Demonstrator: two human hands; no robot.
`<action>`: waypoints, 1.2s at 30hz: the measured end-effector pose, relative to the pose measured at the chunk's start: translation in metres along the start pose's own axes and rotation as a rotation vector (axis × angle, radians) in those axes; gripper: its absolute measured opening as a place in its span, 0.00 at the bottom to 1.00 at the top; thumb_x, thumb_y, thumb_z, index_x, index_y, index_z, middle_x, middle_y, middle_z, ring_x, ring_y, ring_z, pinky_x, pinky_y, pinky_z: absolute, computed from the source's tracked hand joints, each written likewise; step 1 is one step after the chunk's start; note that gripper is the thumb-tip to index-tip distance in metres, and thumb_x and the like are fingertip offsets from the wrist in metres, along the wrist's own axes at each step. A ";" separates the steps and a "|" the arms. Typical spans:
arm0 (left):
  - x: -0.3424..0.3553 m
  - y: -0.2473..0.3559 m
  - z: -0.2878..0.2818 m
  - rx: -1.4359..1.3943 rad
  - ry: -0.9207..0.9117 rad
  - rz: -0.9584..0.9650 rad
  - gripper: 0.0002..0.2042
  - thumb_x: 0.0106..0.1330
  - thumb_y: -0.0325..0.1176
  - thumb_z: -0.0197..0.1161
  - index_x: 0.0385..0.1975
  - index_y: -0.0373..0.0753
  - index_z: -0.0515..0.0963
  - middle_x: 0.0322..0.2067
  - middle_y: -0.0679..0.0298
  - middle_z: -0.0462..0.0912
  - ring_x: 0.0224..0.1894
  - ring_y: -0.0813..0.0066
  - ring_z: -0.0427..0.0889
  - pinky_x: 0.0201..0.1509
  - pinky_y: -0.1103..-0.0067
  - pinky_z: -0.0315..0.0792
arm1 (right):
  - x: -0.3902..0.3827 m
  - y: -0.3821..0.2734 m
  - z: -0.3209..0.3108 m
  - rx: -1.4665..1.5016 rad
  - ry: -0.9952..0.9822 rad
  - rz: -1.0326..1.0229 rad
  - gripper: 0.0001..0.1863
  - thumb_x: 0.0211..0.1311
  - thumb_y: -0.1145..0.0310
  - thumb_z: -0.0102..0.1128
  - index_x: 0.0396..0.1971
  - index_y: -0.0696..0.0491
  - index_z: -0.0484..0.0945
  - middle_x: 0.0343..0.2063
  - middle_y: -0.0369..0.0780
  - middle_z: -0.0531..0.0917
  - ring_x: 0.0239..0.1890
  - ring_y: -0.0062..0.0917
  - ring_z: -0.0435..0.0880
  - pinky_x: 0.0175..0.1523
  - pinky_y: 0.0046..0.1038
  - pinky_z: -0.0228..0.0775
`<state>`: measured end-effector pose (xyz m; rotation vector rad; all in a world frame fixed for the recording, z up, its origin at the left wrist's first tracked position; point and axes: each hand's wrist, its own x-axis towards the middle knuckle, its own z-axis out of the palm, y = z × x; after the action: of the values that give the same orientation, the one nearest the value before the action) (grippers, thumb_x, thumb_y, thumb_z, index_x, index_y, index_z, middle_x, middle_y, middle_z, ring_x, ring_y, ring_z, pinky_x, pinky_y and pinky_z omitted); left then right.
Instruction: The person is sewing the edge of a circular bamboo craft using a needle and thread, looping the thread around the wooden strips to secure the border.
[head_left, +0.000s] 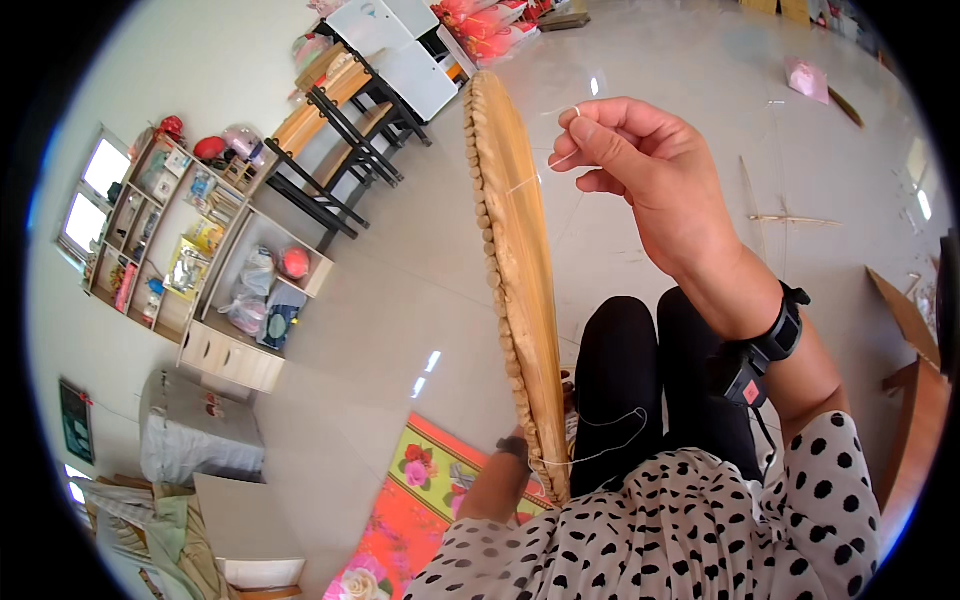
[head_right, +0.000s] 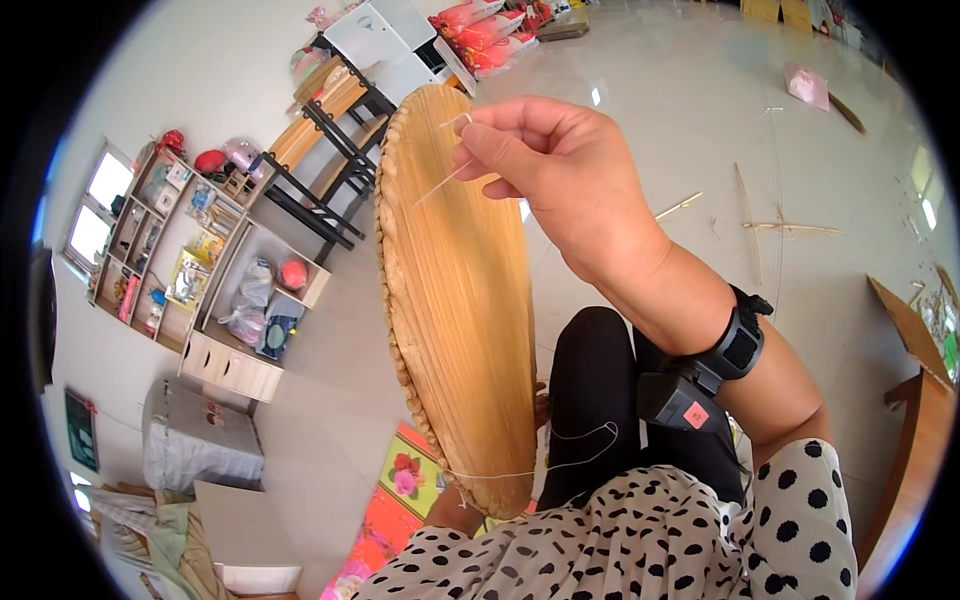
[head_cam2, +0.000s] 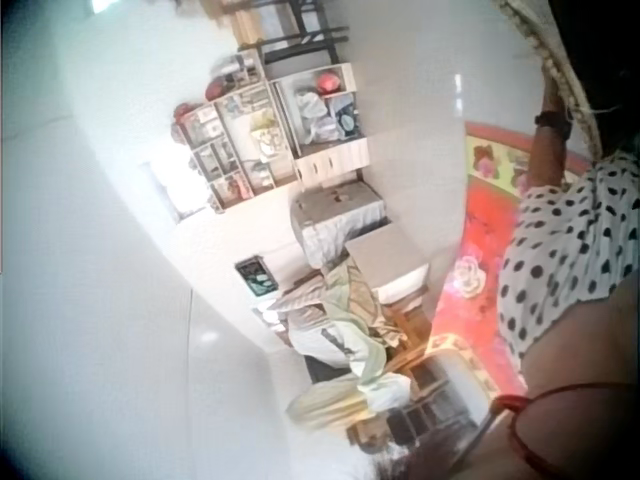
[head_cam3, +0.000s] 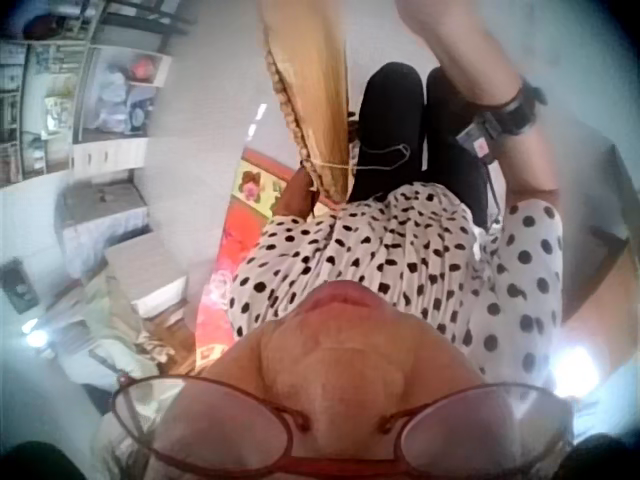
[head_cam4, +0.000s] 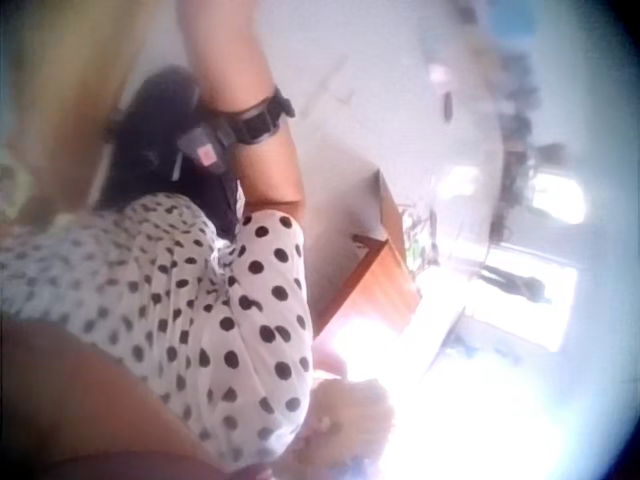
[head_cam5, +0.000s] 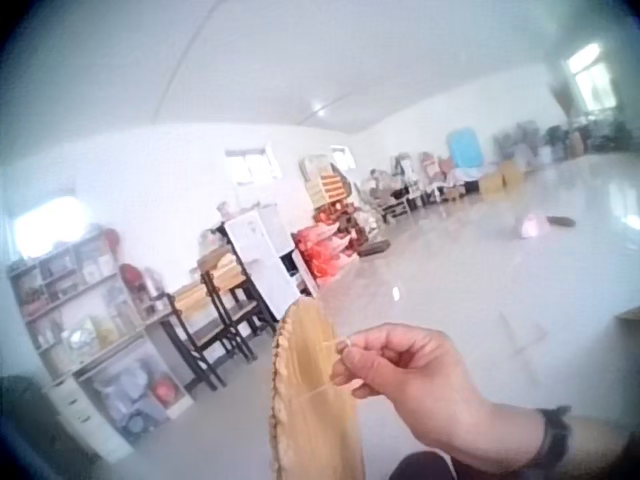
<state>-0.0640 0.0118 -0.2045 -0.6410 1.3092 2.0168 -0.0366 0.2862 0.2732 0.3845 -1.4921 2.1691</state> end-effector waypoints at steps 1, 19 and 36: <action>-0.001 0.002 -0.001 0.005 0.001 -0.002 0.28 0.76 0.55 0.36 0.62 0.39 0.65 0.59 0.55 0.73 0.59 0.55 0.76 0.60 0.61 0.74 | 0.000 0.000 -0.002 -0.001 0.009 0.004 0.10 0.67 0.67 0.61 0.40 0.58 0.82 0.32 0.38 0.87 0.36 0.18 0.85 0.40 0.19 0.74; -0.012 0.026 0.027 -0.029 -0.031 -0.026 0.32 0.75 0.58 0.33 0.65 0.39 0.62 0.62 0.55 0.71 0.60 0.53 0.74 0.61 0.59 0.74 | -0.139 0.066 -0.099 -0.286 -0.476 0.498 0.38 0.74 0.38 0.30 0.45 0.57 0.82 0.38 0.39 0.86 0.50 0.26 0.80 0.64 0.32 0.62; -0.015 0.040 0.022 -0.138 0.137 -0.030 0.26 0.77 0.55 0.36 0.62 0.41 0.67 0.51 0.60 0.78 0.51 0.64 0.79 0.55 0.68 0.76 | -0.142 0.043 -0.194 -1.238 0.237 0.005 0.18 0.61 0.70 0.62 0.50 0.56 0.76 0.45 0.41 0.80 0.45 0.28 0.78 0.46 0.29 0.74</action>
<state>-0.0844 0.0163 -0.1611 -0.8712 1.2370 2.0827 0.0684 0.4225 0.0991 -0.2962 -2.2788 0.8901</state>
